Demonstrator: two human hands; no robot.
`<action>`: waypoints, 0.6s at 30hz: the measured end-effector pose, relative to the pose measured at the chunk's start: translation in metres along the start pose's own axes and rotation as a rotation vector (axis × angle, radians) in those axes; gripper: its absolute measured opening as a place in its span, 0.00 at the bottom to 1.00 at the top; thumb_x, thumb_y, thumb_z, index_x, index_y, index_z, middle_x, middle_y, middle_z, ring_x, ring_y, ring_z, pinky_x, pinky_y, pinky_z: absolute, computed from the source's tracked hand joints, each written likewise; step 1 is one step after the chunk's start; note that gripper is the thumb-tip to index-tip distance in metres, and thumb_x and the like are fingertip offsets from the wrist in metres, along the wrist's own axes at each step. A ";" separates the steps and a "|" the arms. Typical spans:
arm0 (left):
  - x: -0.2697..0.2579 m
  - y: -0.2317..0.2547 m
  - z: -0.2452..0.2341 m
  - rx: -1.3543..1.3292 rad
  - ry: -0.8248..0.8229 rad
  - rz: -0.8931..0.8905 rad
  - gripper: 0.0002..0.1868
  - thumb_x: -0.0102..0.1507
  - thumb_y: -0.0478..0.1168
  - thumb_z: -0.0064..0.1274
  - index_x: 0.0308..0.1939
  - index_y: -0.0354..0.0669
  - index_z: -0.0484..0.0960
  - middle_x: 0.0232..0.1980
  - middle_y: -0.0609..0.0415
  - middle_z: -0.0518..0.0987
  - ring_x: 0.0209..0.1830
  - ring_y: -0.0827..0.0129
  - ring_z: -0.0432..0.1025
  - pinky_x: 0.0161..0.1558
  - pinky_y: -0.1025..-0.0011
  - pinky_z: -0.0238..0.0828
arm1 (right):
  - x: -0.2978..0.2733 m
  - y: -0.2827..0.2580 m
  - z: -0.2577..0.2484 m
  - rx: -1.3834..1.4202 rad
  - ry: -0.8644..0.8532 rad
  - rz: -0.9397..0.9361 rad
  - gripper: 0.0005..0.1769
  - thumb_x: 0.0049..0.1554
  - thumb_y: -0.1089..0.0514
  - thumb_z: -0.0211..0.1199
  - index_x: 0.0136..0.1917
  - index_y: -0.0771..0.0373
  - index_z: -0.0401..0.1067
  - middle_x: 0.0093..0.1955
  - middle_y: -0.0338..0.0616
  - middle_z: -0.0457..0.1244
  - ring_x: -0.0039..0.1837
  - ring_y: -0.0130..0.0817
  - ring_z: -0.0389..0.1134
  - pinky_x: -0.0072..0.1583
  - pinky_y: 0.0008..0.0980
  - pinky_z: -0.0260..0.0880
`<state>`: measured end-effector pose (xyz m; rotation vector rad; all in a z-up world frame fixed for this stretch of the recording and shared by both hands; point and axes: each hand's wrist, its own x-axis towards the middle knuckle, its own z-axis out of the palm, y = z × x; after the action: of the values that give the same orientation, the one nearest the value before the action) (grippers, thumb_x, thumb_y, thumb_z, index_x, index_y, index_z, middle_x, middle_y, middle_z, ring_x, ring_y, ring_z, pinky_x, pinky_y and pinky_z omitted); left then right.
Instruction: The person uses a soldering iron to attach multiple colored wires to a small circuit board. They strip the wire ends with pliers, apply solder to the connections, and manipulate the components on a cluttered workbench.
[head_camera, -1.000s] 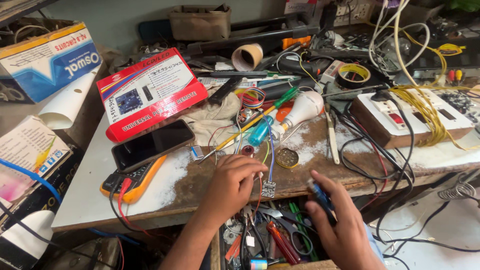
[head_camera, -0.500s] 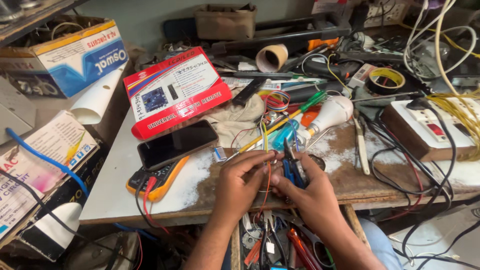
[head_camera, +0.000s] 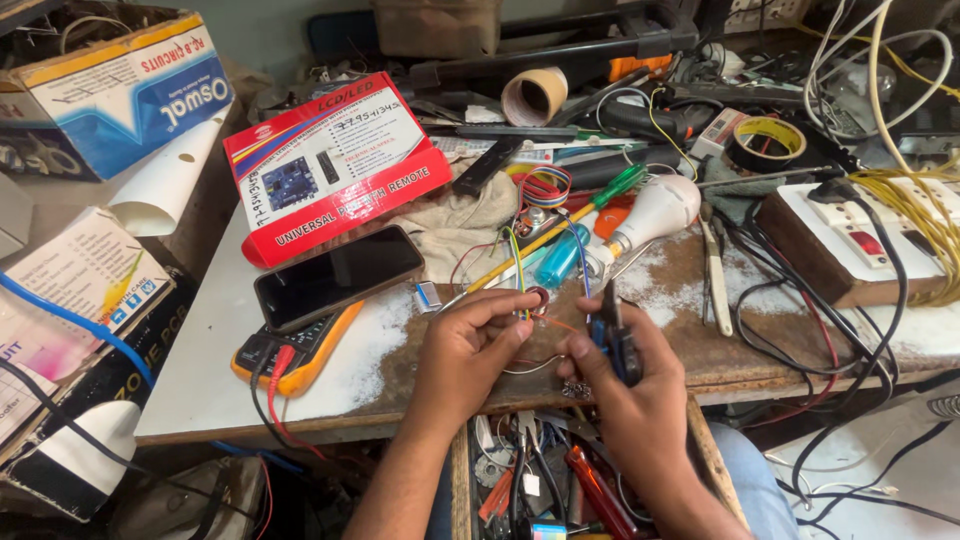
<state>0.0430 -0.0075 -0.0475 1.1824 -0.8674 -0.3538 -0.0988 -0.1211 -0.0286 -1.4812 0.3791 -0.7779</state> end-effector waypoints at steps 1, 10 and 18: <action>0.000 -0.001 -0.001 -0.012 -0.004 -0.007 0.15 0.64 0.28 0.55 0.55 0.33 0.83 0.59 0.50 0.82 0.54 0.75 0.78 0.52 0.78 0.77 | -0.003 0.002 0.001 -0.009 -0.004 0.014 0.19 0.59 0.64 0.62 0.63 0.67 0.70 0.42 0.43 0.71 0.42 0.25 0.71 0.46 0.26 0.73; 0.000 0.003 -0.005 -0.044 0.035 -0.101 0.14 0.64 0.29 0.56 0.54 0.31 0.84 0.52 0.50 0.85 0.47 0.76 0.77 0.51 0.78 0.76 | -0.021 0.011 0.009 -0.093 -0.062 0.090 0.18 0.58 0.64 0.63 0.62 0.64 0.72 0.41 0.40 0.72 0.41 0.21 0.70 0.46 0.23 0.73; 0.000 0.008 -0.006 -0.164 0.070 -0.149 0.15 0.63 0.28 0.56 0.54 0.30 0.84 0.50 0.47 0.86 0.45 0.75 0.79 0.50 0.76 0.77 | -0.018 0.006 0.011 -0.195 -0.065 0.123 0.16 0.57 0.63 0.63 0.59 0.63 0.73 0.40 0.40 0.73 0.40 0.21 0.72 0.45 0.24 0.75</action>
<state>0.0462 0.0000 -0.0407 1.1031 -0.6783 -0.4926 -0.1025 -0.1018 -0.0379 -1.6446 0.5037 -0.6061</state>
